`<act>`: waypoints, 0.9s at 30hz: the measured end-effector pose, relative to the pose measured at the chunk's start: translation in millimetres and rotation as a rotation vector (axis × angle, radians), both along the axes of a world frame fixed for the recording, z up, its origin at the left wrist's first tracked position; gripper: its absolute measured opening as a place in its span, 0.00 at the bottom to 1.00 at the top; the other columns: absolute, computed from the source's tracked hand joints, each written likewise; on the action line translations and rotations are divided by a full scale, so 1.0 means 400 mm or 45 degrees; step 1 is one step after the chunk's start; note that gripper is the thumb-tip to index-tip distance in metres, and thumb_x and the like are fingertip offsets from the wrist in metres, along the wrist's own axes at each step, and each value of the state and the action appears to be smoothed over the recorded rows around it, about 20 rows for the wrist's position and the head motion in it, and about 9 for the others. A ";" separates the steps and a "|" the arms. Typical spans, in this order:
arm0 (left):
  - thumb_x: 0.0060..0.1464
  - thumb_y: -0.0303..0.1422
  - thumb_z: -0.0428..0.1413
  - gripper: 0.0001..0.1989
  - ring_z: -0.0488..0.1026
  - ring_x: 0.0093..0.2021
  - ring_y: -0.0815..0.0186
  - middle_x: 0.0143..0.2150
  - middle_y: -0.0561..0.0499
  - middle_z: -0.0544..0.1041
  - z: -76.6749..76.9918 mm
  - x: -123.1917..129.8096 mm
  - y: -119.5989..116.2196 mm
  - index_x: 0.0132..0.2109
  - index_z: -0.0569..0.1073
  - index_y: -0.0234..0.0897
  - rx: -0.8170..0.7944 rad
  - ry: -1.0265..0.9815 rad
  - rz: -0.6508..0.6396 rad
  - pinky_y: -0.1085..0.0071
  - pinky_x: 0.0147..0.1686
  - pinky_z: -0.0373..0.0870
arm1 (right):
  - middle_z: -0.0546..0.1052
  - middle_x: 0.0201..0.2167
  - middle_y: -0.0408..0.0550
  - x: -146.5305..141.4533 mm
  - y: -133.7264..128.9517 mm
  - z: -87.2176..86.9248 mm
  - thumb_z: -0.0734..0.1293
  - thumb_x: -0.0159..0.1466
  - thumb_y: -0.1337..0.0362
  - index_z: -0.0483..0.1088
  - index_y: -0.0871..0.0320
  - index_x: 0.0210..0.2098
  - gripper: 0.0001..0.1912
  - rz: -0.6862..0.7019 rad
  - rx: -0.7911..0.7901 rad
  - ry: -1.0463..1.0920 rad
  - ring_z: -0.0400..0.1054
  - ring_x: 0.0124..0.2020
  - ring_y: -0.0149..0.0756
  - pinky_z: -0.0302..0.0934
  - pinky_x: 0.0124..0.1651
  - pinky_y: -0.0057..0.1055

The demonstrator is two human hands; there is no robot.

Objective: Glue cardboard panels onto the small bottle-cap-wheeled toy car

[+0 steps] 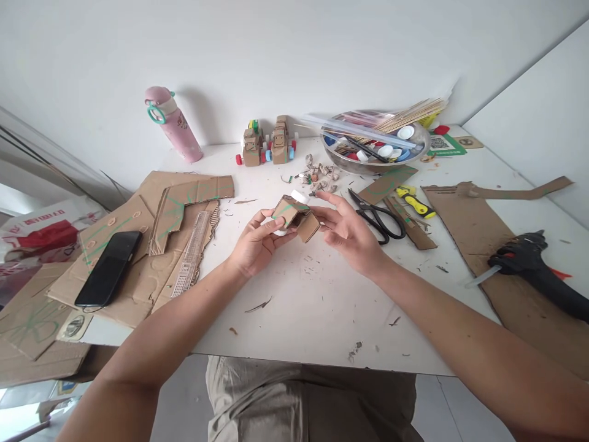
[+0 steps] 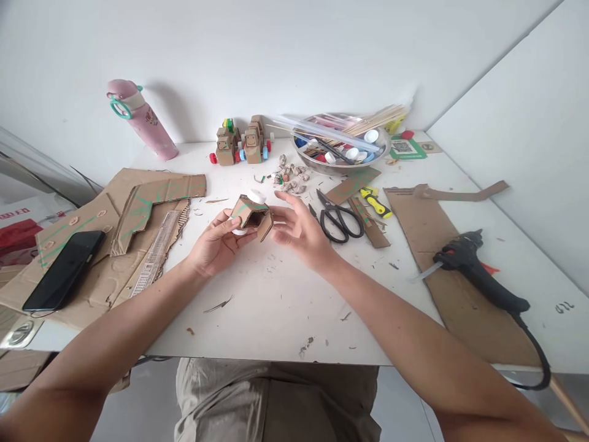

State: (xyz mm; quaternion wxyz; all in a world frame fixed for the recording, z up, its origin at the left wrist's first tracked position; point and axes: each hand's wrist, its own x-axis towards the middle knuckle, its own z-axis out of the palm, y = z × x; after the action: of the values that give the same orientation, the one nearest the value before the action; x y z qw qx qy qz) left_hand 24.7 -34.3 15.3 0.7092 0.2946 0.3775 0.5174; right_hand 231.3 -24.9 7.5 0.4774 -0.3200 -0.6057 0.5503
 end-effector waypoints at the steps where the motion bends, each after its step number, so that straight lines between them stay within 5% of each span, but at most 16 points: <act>1: 0.29 0.36 0.81 0.31 0.83 0.34 0.67 0.33 0.60 0.84 -0.002 0.002 0.000 0.35 0.69 0.42 0.004 -0.013 0.020 0.64 0.48 0.82 | 0.84 0.54 0.53 -0.007 -0.005 0.001 0.82 0.50 0.33 0.69 0.46 0.54 0.43 -0.055 -0.012 0.014 0.80 0.57 0.50 0.76 0.62 0.49; 5: 0.29 0.36 0.82 0.31 0.82 0.34 0.69 0.31 0.63 0.82 -0.007 0.015 -0.007 0.35 0.70 0.42 0.047 -0.035 0.068 0.63 0.51 0.81 | 0.84 0.44 0.47 -0.039 -0.026 0.001 0.83 0.49 0.35 0.68 0.48 0.42 0.36 -0.265 -0.017 0.060 0.82 0.45 0.44 0.80 0.55 0.46; 12: 0.29 0.44 0.82 0.34 0.81 0.34 0.67 0.31 0.61 0.81 -0.021 0.036 -0.020 0.34 0.68 0.42 0.232 0.158 0.017 0.67 0.41 0.78 | 0.78 0.34 0.44 -0.068 -0.041 -0.008 0.80 0.54 0.34 0.65 0.50 0.32 0.32 -0.471 0.122 -0.088 0.78 0.41 0.42 0.78 0.53 0.45; 19: 0.35 0.46 0.80 0.29 0.82 0.46 0.54 0.37 0.50 0.83 -0.040 0.036 -0.019 0.36 0.74 0.40 0.398 0.577 -0.094 0.59 0.50 0.78 | 0.84 0.44 0.48 -0.035 -0.035 0.007 0.76 0.62 0.57 0.68 0.49 0.38 0.13 -0.402 0.449 -0.486 0.80 0.44 0.44 0.76 0.52 0.44; 23: 0.41 0.39 0.77 0.22 0.80 0.52 0.53 0.45 0.48 0.84 -0.041 0.006 -0.006 0.40 0.78 0.40 0.556 0.999 -0.043 0.58 0.57 0.76 | 0.85 0.45 0.49 0.004 0.002 0.006 0.76 0.60 0.59 0.69 0.49 0.37 0.12 -0.347 0.501 -0.606 0.80 0.45 0.47 0.76 0.48 0.43; 27: 0.44 0.34 0.74 0.22 0.79 0.59 0.52 0.54 0.46 0.84 -0.049 -0.012 0.004 0.47 0.78 0.43 0.750 1.148 0.022 0.56 0.63 0.74 | 0.85 0.42 0.48 0.019 0.030 -0.009 0.77 0.58 0.60 0.71 0.49 0.35 0.12 -0.271 0.535 -0.716 0.81 0.44 0.49 0.77 0.48 0.45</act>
State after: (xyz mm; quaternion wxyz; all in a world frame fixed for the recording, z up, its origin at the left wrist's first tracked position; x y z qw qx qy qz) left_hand 20.0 -32.6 -4.3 0.3598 0.6709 0.4859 0.4294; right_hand 239.1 -12.9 3.8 0.4020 -0.4150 -0.7764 0.2516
